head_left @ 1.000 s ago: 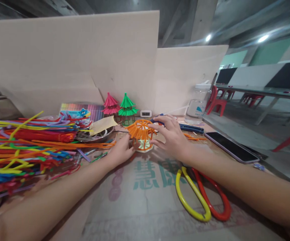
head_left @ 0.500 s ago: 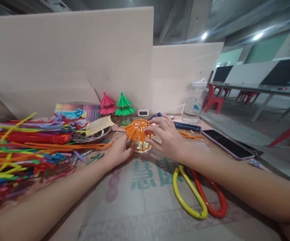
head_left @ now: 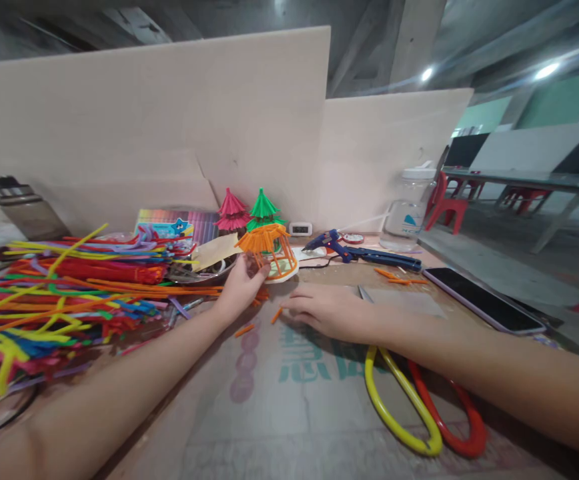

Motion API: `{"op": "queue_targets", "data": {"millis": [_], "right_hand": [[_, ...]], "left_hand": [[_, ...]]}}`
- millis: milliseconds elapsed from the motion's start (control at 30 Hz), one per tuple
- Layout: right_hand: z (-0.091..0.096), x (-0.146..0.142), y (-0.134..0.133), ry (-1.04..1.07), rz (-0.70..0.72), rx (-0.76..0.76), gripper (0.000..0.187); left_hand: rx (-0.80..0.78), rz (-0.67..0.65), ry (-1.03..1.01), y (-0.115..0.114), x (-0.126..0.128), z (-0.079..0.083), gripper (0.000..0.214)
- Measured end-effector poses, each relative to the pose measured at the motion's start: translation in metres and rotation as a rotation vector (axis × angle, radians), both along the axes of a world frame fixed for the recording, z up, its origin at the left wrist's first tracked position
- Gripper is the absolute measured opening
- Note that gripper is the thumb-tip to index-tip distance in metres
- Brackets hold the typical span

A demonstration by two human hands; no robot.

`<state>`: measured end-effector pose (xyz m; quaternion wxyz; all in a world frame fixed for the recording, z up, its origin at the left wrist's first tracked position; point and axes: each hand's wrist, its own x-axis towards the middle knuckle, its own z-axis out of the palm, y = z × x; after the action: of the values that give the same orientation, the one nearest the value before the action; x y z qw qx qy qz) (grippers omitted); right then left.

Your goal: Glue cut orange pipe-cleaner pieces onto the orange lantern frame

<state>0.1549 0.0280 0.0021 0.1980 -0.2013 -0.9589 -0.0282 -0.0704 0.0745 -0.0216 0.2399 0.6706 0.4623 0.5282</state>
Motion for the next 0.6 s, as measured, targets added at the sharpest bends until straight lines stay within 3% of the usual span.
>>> {"op": "queue_targets", "data": {"millis": [200,333,433,500,600], "right_hand": [[-0.002,-0.024,-0.001,-0.124,0.079,0.155,0.016],[0.007,-0.008,0.006,0.086,0.067,0.244,0.027],[0.009,0.024,0.033,0.387,-0.200,0.144,0.041],[0.005,0.048,0.058,0.552,-0.516,-0.049,0.045],[-0.007,0.072,0.094,0.631,-0.687,-0.105,0.038]], "left_hand": [[0.025,-0.032,0.043,-0.003,0.002,-0.001,0.036],[0.005,-0.083,0.063,0.000,0.000,-0.006,0.041],[0.000,-0.110,0.089,0.000,0.000,-0.010,0.041],[-0.007,-0.121,0.119,-0.002,0.001,-0.011,0.036],[0.006,-0.090,0.192,-0.005,0.001,-0.012,0.028]]}}
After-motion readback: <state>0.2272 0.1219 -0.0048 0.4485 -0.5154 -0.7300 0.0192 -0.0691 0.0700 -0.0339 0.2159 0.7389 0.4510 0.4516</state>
